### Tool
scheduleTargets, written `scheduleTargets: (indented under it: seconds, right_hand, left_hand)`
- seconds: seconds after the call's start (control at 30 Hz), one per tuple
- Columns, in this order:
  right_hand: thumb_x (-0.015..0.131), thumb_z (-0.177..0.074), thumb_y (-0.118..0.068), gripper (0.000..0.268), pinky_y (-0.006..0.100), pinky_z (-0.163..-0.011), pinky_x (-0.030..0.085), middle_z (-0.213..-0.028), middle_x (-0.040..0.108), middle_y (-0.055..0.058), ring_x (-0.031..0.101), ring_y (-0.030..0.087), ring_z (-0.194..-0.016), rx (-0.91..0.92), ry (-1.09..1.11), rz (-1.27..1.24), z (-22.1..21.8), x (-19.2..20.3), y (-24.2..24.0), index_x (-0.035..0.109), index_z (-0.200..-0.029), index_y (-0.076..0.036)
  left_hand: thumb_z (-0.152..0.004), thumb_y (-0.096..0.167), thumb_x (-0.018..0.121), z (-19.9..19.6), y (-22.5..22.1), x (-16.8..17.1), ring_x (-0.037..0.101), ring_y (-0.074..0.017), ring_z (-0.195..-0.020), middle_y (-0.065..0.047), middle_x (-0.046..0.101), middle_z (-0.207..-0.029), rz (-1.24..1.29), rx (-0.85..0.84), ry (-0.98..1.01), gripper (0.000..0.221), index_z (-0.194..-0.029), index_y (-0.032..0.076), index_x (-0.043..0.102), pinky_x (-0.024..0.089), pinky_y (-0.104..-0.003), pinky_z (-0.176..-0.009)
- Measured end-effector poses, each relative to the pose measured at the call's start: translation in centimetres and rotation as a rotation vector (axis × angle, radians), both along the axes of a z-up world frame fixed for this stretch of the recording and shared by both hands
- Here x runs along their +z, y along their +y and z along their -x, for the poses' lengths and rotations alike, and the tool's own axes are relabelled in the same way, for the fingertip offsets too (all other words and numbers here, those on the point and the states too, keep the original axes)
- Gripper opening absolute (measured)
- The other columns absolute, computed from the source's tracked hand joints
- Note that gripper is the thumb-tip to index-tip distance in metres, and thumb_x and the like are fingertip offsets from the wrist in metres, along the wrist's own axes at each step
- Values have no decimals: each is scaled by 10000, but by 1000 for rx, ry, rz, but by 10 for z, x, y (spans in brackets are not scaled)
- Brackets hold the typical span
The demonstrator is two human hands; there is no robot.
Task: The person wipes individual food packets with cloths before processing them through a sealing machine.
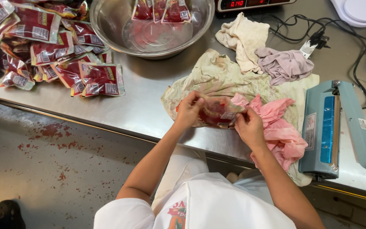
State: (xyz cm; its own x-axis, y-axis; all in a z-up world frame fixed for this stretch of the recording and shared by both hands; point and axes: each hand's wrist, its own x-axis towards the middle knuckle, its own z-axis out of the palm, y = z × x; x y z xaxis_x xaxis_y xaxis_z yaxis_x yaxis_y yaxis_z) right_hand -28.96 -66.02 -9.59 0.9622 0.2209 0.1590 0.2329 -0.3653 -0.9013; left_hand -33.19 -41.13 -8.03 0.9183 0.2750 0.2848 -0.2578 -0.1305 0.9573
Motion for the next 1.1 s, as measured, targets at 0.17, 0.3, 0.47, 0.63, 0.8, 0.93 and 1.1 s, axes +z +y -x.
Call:
scheduleTargets:
  seconds: [0.17,0.3,0.47,0.63,0.8,0.93,1.1]
  right_hand:
    - [585,-989,7,52,248,-570,518,-758,556,70,555,112,-675,-31,114,-294,5,9,10,613,-962,-27]
    - [575,-980,14,60,214,-519,540,-709,503,65,516,77,-621,-63,210,-334,9,15,13,590,-935,-23]
    - [600,-961,-17,55,257,-445,503,-635,531,81,583,129,-545,-76,138,-147,-3,-18,2,613,-911,-35]
    - [642,-931,-119,29,317,-505,518,-654,632,77,663,196,-606,-92,166,127,-11,-16,1,634,-946,-96]
    - [641,-899,-185,281,496,-875,576,-1002,752,135,722,365,-1010,88,59,498,0,102,12,638,-1179,-159]
    - [684,-846,-425,712,659,-1130,377,-1592,463,72,410,426,-1428,401,75,1141,-25,106,-2,500,-1503,-224]
    - [776,-797,-268,644,644,-1027,486,-1374,614,240,601,499,-1271,394,129,1145,-20,147,1,594,-1403,-147]
  left_hand:
    - [-1071,192,531,-5,8,-24,634,-115,-615,-77,632,-902,279,-48,135,140,-1090,84,618,639,-268,-480]
    - [-1084,163,492,4,5,-9,632,-90,-603,-165,718,-1150,263,-36,105,154,-1085,72,616,630,-233,-511]
    - [-1066,103,519,3,7,-33,565,-78,-566,-12,624,-704,116,83,84,103,-1031,104,616,491,-221,-527]
    - [-1058,127,530,17,-6,-17,487,-95,-562,11,573,-639,24,175,132,84,-999,114,589,414,-251,-539]
    - [-1051,144,538,13,-5,-21,505,-111,-573,-4,619,-633,40,201,186,90,-988,120,598,428,-264,-590]
    - [-1061,138,526,14,-7,-32,523,-88,-622,8,633,-676,111,195,180,69,-1032,107,581,430,-242,-625]
    - [-1058,136,544,12,-5,-12,639,-137,-731,-76,747,-827,149,168,194,103,-1140,91,587,517,-298,-734]
